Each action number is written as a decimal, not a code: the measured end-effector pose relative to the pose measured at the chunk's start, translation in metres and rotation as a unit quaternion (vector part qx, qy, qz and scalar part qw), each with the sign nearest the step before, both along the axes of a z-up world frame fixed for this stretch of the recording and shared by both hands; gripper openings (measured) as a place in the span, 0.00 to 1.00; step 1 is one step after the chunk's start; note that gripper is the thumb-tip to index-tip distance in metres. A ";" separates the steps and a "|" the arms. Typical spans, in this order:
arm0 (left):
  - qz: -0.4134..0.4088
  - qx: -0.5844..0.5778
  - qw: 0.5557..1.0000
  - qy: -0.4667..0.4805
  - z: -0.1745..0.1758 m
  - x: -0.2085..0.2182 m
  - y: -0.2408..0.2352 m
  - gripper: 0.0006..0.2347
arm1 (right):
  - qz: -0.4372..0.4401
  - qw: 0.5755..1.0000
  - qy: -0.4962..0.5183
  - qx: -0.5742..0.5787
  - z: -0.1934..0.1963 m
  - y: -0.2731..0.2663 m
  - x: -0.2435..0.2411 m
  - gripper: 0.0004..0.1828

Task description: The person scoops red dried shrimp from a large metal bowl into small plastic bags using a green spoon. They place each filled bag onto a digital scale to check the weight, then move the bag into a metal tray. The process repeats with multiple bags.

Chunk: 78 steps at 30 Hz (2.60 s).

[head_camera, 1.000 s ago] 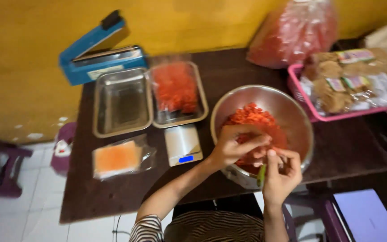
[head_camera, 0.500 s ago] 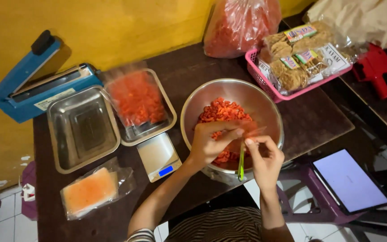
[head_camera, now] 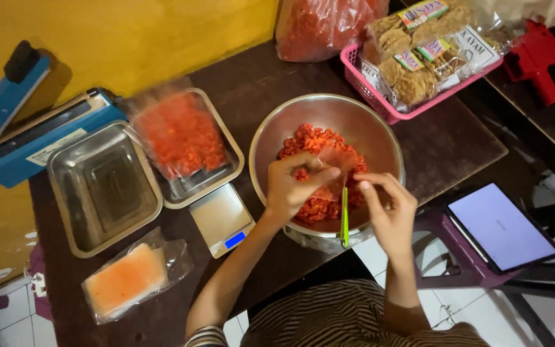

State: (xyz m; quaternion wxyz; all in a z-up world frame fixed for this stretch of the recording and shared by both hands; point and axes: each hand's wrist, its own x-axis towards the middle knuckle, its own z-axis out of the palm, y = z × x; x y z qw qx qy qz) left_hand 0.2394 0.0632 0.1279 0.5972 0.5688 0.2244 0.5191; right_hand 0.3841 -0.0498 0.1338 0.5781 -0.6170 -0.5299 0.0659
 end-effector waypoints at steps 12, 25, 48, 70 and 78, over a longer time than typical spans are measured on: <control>0.018 0.018 0.998 0.064 -0.005 -0.003 0.024 0.07 | 0.224 0.920 -0.197 -0.253 0.008 -0.009 0.006 0.12; 0.034 0.174 0.969 0.172 -0.003 -0.009 0.026 0.07 | 0.023 0.947 0.265 0.181 -0.016 -0.018 0.049 0.02; -0.177 0.132 0.952 0.214 0.006 -0.012 0.019 0.08 | 0.182 0.912 0.272 0.249 -0.073 -0.019 0.071 0.09; 0.069 0.503 0.830 0.230 0.000 0.006 0.018 0.18 | 0.073 0.930 0.254 0.254 -0.042 -0.009 0.040 0.15; 0.043 0.505 0.827 0.243 -0.013 0.003 0.024 0.20 | 0.031 0.914 0.288 0.285 -0.044 -0.003 0.040 0.14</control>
